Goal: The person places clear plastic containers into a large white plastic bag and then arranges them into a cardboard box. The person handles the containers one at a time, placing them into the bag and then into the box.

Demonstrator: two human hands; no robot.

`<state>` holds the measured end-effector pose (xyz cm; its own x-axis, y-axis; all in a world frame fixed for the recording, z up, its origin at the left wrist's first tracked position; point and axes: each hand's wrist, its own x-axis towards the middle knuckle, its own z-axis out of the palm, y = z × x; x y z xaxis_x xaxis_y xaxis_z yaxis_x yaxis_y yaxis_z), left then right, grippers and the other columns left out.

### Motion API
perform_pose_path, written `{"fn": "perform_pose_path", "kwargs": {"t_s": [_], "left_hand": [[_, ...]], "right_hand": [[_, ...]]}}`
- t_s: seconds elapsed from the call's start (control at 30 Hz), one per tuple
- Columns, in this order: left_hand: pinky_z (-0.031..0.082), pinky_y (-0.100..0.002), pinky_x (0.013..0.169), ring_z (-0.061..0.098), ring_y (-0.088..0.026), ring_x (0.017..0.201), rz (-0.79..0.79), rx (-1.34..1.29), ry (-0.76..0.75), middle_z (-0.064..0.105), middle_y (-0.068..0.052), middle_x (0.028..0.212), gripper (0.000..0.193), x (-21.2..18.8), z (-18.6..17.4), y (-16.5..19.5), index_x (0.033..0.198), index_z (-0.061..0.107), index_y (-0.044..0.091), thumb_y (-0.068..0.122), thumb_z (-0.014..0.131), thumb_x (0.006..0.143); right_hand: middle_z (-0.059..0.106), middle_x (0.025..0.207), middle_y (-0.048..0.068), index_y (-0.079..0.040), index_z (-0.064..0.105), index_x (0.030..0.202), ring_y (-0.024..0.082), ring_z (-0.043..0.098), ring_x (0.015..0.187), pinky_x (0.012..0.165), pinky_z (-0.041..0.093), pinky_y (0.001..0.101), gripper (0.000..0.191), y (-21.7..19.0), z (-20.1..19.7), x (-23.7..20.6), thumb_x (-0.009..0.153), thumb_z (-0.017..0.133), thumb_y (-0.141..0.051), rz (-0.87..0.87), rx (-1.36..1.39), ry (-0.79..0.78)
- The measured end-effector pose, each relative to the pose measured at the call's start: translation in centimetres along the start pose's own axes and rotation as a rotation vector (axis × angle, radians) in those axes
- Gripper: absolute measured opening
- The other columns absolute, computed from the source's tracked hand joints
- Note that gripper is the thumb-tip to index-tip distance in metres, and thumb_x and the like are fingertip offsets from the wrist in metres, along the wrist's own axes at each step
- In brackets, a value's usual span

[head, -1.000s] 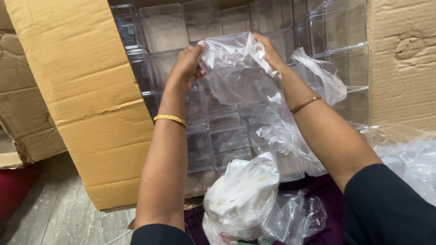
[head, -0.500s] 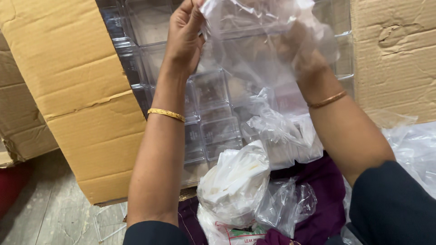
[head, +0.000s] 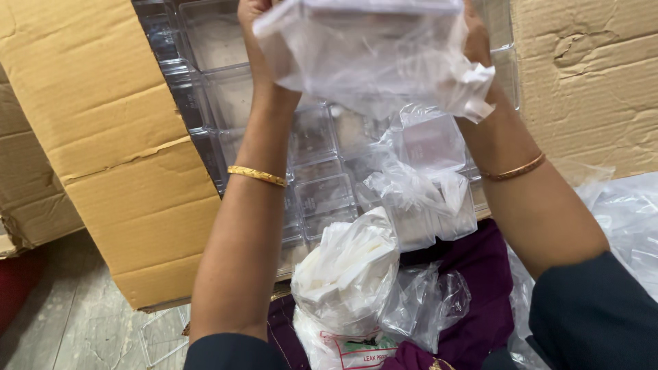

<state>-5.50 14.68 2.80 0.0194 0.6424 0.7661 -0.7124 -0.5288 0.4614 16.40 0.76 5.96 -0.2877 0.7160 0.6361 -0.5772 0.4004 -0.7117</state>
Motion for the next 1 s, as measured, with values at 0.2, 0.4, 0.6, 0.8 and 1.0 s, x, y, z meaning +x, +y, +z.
{"fn": "perform_pose_path", "kwargs": {"t_s": [0.2, 0.4, 0.6, 0.8, 1.0], "left_hand": [[0.026, -0.024, 0.050, 0.034, -0.006, 0.049, -0.019, 0.102, -0.120, 0.045, 0.004, 0.058, 0.044, -0.8, 2.4, 1.0, 0.072, 0.051, 0.010, 0.025, 0.064, 0.111], [0.029, -0.027, 0.057, 0.038, -0.007, 0.059, -0.097, 0.173, -0.280, 0.053, 0.002, 0.071, 0.041, -0.5, 4.4, 4.4, 0.082, 0.065, 0.003, 0.026, 0.061, 0.116], [0.032, -0.022, 0.053, 0.051, -0.004, 0.058, -0.015, 0.328, -0.512, 0.070, -0.004, 0.078, 0.041, -0.4, 3.7, 10.5, 0.099, 0.067, 0.005, 0.038, 0.055, 0.119], [0.034, -0.018, 0.049, 0.047, -0.003, 0.055, -0.174, 0.491, -0.513, 0.067, -0.004, 0.078, 0.026, -0.7, 2.4, 16.3, 0.111, 0.066, 0.007, 0.031, 0.059, 0.116], [0.053, -0.021, 0.058, 0.064, -0.005, 0.071, -0.321, 0.677, -0.656, 0.068, -0.001, 0.083, 0.017, -1.9, 4.8, 15.5, 0.116, 0.063, 0.007, 0.021, 0.069, 0.111]], "right_hand": [[0.071, 0.113, 0.013, -0.003, 0.059, 0.130, 0.023, 0.072, 0.099, 0.087, 0.064, 0.0370, 0.039, -1.0, 0.9, -1.0, 0.111, 0.055, -0.037, -0.072, 0.053, -0.040], [0.071, 0.111, 0.015, -0.001, 0.059, 0.129, 0.025, 0.072, 0.098, 0.087, 0.064, 0.0387, 0.040, -1.5, 2.2, -1.8, 0.113, 0.058, -0.038, -0.018, -0.192, -0.033], [0.071, 0.110, 0.017, 0.001, 0.059, 0.128, 0.027, 0.072, 0.098, 0.088, 0.064, 0.0404, 0.041, -3.8, 2.6, -4.3, 0.115, 0.060, -0.038, 0.009, -0.734, -0.077], [0.064, 0.129, 0.025, 0.000, 0.062, 0.135, 0.038, 0.063, 0.112, 0.091, 0.053, 0.0517, 0.080, -3.6, 7.8, -9.6, 0.082, 0.081, -0.058, 0.320, -1.717, -0.500], [0.076, 0.107, 0.011, -0.012, 0.076, 0.110, 0.025, 0.073, 0.093, 0.083, 0.060, 0.0392, 0.022, -2.0, 7.8, -9.9, 0.092, 0.067, -0.021, 0.713, -1.729, -0.108]]}}
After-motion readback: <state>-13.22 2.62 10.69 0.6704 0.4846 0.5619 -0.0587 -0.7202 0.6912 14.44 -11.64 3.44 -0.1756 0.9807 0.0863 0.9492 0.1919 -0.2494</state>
